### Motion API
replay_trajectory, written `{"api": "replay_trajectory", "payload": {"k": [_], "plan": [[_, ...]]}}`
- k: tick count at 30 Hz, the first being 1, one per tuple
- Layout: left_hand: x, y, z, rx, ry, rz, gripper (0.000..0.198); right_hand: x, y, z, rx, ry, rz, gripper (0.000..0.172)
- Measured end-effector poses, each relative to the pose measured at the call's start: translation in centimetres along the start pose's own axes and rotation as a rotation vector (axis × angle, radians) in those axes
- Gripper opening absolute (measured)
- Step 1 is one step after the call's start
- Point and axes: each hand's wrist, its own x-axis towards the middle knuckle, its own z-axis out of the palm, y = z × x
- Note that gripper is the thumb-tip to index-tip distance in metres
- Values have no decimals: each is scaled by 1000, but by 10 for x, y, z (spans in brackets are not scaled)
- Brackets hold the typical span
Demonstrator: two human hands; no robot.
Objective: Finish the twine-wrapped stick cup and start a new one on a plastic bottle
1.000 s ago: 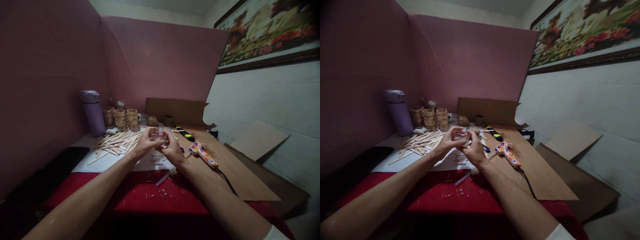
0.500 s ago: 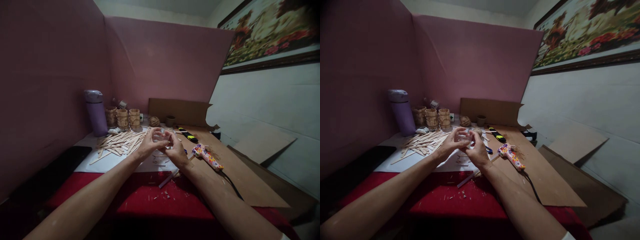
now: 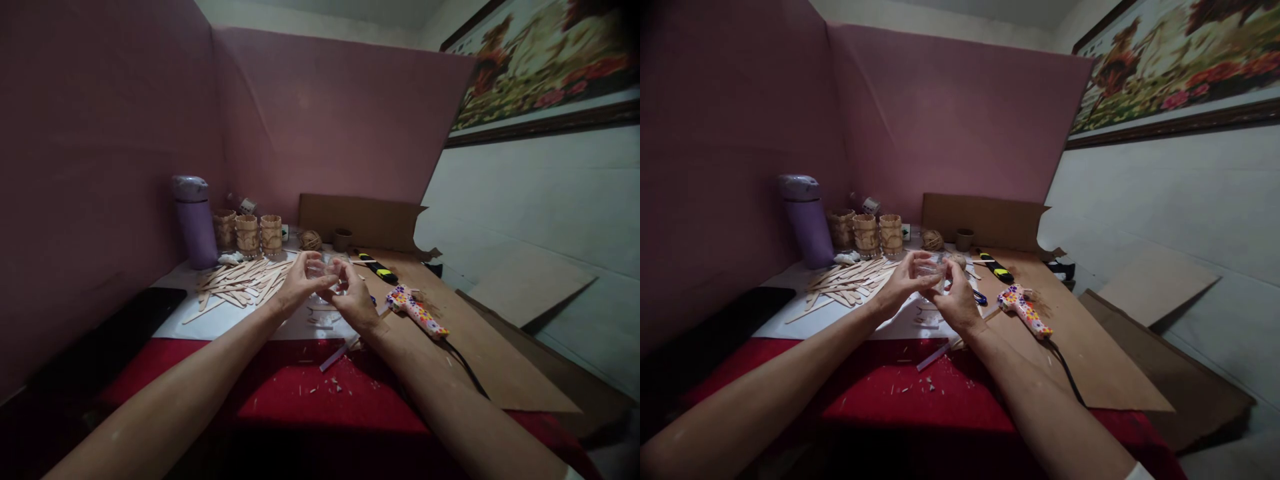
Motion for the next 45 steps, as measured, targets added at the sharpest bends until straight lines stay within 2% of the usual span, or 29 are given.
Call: {"api": "replay_trajectory", "payload": {"k": [7,12,17,23,27,36,45], "plan": [[1,-3,0,10,-3,9,71,0,-2,0,8,23,3,75],[2,-1,0,-15,12,-9,64,-1,-2,0,17,-31,-14,74],[2,-1,-1,11,28,-11,65,-1,-3,0,19,-33,-6,73],[2,-1,0,-4,25,16,64,-1,-3,-1,14,-43,-8,81],[3,-3,0,-7,25,18,65,-1,-4,-2,-4,-35,-19,78],[0,7,1,-30,29,19,65,-1,-5,-1,16,-49,-41,71],[3,8,-4,16,1,39,65,-1,-4,-1,26,-18,11,74]]}}
